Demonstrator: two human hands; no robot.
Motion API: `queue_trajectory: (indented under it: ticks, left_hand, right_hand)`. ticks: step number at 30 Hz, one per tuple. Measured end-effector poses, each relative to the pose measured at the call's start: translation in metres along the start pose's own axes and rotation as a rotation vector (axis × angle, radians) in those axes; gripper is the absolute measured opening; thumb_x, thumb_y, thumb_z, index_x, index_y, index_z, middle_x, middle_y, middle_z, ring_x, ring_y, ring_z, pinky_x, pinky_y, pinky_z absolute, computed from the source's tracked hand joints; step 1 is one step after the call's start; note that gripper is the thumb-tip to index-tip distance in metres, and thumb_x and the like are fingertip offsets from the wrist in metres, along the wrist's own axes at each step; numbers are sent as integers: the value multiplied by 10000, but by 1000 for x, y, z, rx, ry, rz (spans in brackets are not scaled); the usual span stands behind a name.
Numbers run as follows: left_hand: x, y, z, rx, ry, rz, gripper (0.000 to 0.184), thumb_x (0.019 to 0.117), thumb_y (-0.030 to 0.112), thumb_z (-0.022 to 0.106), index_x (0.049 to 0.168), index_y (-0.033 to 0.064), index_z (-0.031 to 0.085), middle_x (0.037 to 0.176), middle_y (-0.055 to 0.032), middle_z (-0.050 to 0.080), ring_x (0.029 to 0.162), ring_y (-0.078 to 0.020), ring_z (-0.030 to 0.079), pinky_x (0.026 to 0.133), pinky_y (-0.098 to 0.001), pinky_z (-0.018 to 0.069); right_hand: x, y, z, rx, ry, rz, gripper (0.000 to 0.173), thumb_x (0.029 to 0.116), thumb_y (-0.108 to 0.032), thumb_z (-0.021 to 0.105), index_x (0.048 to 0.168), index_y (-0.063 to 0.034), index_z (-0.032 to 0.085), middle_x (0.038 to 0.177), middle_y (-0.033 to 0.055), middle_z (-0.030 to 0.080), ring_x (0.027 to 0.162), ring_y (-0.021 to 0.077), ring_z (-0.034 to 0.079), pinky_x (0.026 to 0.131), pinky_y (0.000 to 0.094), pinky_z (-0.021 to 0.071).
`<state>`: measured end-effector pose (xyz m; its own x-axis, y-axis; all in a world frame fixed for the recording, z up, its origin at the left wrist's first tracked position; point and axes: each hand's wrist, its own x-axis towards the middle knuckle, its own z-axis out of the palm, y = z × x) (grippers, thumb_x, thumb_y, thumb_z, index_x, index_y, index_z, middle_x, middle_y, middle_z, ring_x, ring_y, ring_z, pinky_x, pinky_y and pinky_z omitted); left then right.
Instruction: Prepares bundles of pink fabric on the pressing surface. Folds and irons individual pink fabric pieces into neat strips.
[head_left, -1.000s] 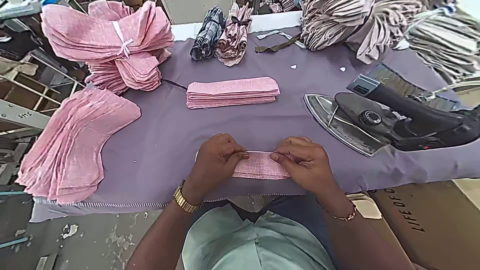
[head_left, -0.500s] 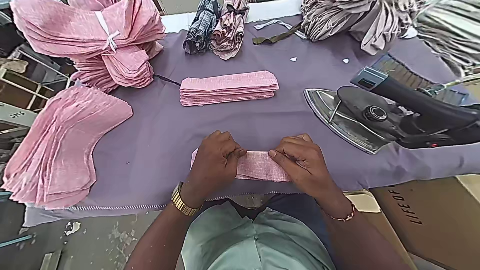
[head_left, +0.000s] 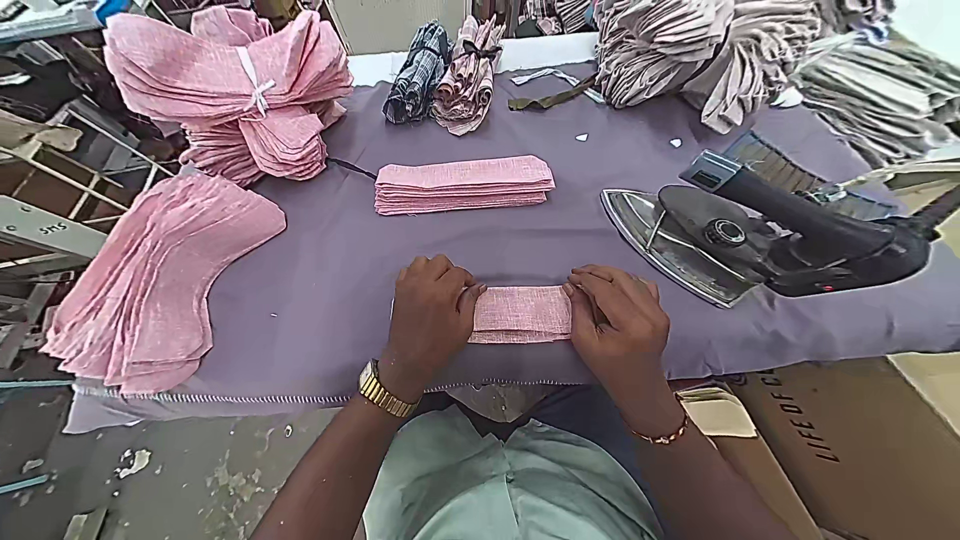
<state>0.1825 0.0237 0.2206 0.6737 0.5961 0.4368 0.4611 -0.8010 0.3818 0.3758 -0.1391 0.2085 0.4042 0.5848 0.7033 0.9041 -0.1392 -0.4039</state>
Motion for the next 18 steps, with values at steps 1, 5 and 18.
queue_trajectory:
  ticks: [1,5,18]
  left_hand:
    - [0,0,0,-1,-10,7,259,1000,417,619,931,226,778,848,66,655,809,-112,596,738,-333,493]
    - [2,-1,-4,17,-65,-6,295,1004,453,611,934,228,788,851,66,679,826,-106,630,729,-317,527]
    - [2,-13,-12,-26,101,122,233,1008,330,646,1003,123,752,850,-12,662,830,-155,638,763,-343,545]
  right_hand:
    - [-3,-1,-4,61,35,-47,154,974,-169,662,997,-95,795,1078,77,770,993,207,712,897,436,539]
    - [-22,-16,-15,90,-145,-150,265,1018,-258,601,1143,-110,782,1241,58,749,1224,199,672,1093,511,457]
    - [4,22,-40,306,-511,-63,362,1001,-434,631,1242,-199,763,1311,-64,717,1290,68,614,1161,523,376]
